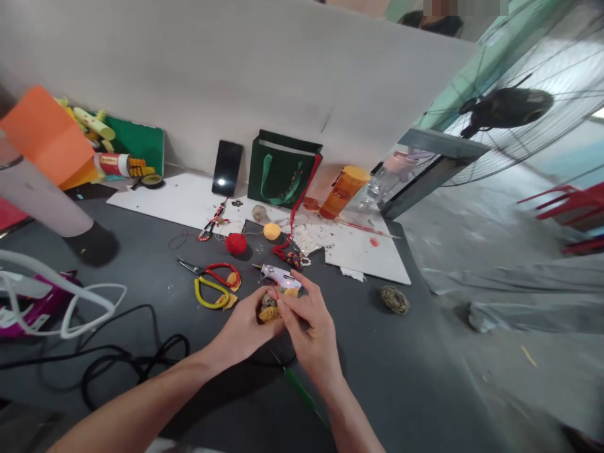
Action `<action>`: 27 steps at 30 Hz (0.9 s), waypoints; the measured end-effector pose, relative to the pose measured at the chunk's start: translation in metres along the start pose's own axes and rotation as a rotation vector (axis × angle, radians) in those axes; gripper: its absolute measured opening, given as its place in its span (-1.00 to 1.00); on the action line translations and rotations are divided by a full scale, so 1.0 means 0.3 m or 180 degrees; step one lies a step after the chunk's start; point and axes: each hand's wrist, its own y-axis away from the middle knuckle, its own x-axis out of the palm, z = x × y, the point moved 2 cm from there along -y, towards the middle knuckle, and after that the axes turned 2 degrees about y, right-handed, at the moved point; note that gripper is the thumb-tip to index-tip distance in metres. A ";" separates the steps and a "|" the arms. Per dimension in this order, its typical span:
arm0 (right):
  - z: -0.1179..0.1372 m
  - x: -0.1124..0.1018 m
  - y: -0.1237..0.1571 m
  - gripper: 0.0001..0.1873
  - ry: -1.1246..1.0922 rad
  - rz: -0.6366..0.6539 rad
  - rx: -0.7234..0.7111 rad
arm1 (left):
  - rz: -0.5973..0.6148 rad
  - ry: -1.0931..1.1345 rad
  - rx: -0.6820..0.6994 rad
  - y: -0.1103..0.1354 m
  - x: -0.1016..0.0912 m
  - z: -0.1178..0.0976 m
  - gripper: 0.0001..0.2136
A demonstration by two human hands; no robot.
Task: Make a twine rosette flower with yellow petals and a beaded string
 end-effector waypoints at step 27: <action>-0.008 0.006 0.023 -0.56 -0.2116 0.0261 0.1446 | -0.0773 0.0269 -0.0313 0.005 -0.072 -0.063 -0.59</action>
